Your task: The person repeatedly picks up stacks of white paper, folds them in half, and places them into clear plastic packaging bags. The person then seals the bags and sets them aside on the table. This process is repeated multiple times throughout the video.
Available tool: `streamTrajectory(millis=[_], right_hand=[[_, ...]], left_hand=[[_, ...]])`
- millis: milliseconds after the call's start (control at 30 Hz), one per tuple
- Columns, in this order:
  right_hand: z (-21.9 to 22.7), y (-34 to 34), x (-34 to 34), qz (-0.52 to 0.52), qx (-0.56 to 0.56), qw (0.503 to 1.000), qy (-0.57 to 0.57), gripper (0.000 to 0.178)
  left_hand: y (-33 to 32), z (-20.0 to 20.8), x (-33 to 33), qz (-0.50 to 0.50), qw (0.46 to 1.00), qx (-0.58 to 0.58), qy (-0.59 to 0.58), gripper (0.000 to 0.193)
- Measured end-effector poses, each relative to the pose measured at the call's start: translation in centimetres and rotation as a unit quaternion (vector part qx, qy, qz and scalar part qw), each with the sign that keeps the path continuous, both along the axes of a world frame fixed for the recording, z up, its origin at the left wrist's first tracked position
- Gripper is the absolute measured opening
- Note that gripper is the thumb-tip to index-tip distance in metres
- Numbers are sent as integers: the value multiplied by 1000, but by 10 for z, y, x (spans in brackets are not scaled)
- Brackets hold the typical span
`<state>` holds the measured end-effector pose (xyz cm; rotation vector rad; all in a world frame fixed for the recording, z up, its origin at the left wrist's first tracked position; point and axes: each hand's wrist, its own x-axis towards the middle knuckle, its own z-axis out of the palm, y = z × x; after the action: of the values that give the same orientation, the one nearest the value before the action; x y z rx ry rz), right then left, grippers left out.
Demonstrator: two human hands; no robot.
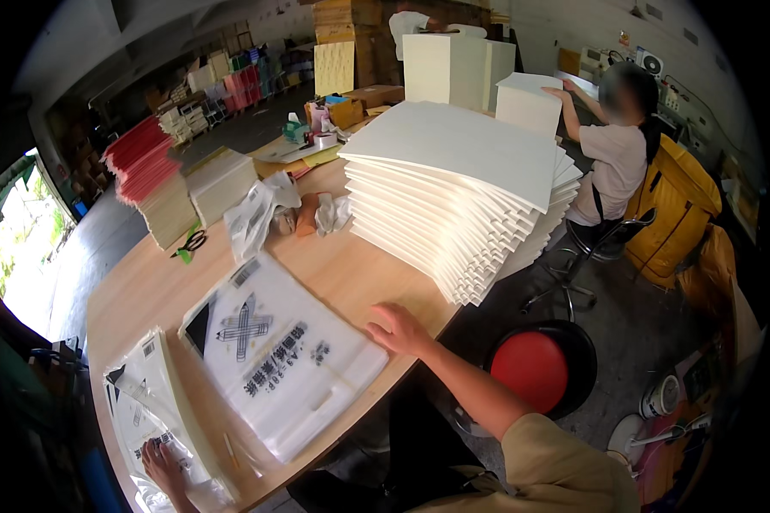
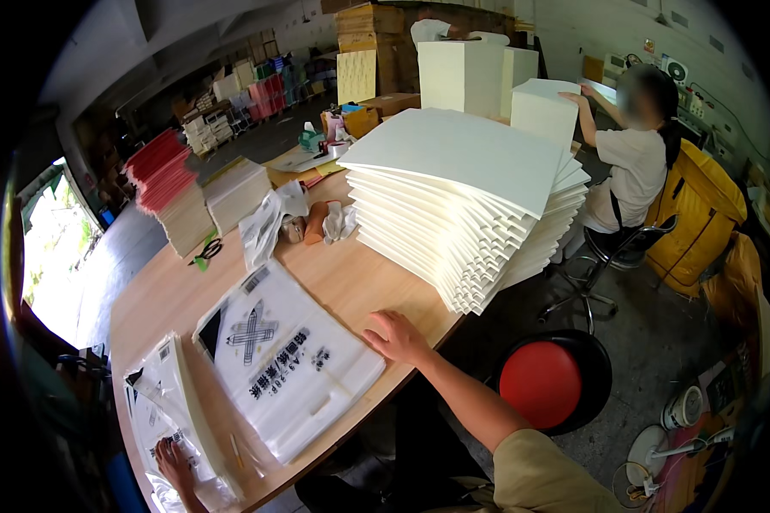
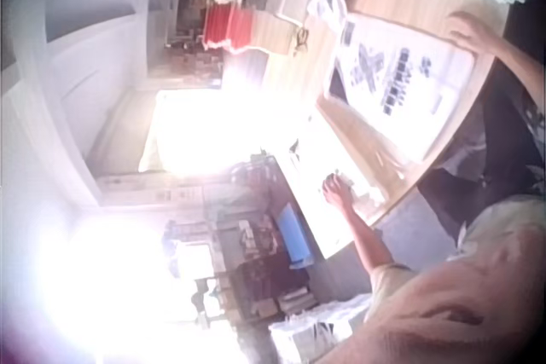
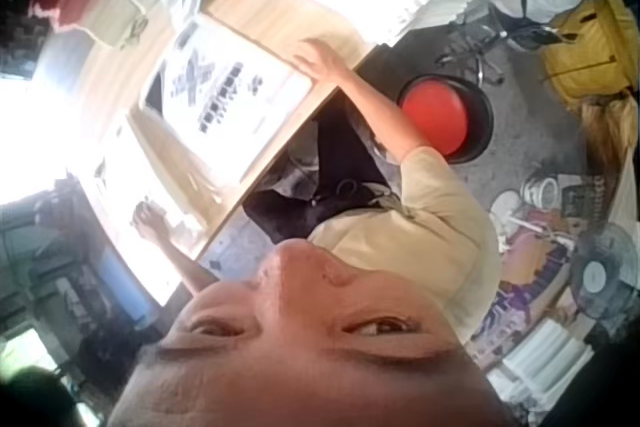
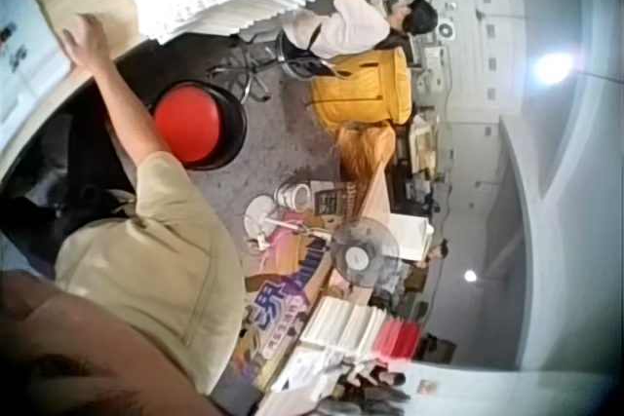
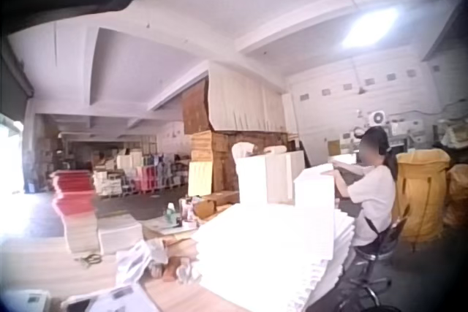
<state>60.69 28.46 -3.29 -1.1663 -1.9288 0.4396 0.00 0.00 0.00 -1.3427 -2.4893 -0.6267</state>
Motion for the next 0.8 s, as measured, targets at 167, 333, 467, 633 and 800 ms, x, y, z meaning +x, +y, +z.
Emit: streamTrajectory(millis=[167, 333, 467, 633, 800], right_hand=[[-1, 8, -14, -3, 25, 1000, 11, 53], [-5, 6, -15, 5, 29, 1000, 3, 50], [-11, 5, -5, -4, 40, 999, 9, 47], [-3, -1, -9, -11, 54, 998, 19, 36], [14, -16, 5, -8, 92, 993, 76, 26]], left_hand=[[1, 13, -7, 27, 999, 4, 20, 42], [-12, 6, -1, 33, 999, -1, 5, 42], [-5, 6, 7, 29, 999, -7, -12, 43], [-8, 5, 6, 34, 999, -3, -4, 43], [0, 1, -2, 22, 1000, -15, 1, 44]])
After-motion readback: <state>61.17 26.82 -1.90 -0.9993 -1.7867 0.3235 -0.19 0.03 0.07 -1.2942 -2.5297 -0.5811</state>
